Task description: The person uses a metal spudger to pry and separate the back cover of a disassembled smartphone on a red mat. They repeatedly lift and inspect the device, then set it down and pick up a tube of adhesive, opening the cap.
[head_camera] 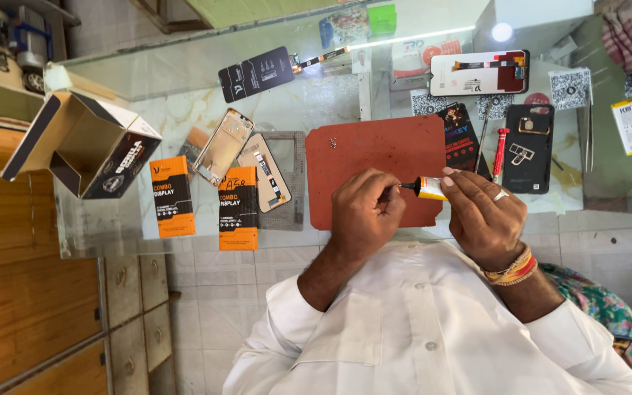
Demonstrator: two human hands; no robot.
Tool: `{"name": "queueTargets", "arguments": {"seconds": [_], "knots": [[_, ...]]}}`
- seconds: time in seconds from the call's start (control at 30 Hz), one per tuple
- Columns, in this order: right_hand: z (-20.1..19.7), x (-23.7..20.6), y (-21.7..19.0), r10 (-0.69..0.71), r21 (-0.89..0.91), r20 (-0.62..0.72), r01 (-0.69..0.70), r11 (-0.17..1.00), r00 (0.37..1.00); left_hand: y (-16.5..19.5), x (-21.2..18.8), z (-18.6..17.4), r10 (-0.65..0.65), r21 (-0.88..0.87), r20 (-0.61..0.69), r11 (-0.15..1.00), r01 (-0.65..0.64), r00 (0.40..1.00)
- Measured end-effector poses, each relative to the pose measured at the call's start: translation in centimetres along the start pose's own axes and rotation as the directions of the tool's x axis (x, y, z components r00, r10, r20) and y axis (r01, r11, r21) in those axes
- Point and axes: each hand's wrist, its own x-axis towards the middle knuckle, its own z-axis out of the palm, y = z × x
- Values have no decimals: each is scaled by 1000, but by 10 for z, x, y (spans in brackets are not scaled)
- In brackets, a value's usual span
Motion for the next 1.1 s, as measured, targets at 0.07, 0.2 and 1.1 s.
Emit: {"name": "queueTargets", "arguments": {"seconds": [0.07,0.2,1.1], "knots": [[-1,-2,4,22,28,5,-22,999,1000,1,0,5,2,7,0,1000,-2,1000],[-6,-7,12,88,106,32,-91,990,996,4,0,13,32,14,-14,999,-32,999],[3,-42,19,482,503,233,-529,684,844,-12,-3,1,-111,-210,-95,974,89,989]]}}
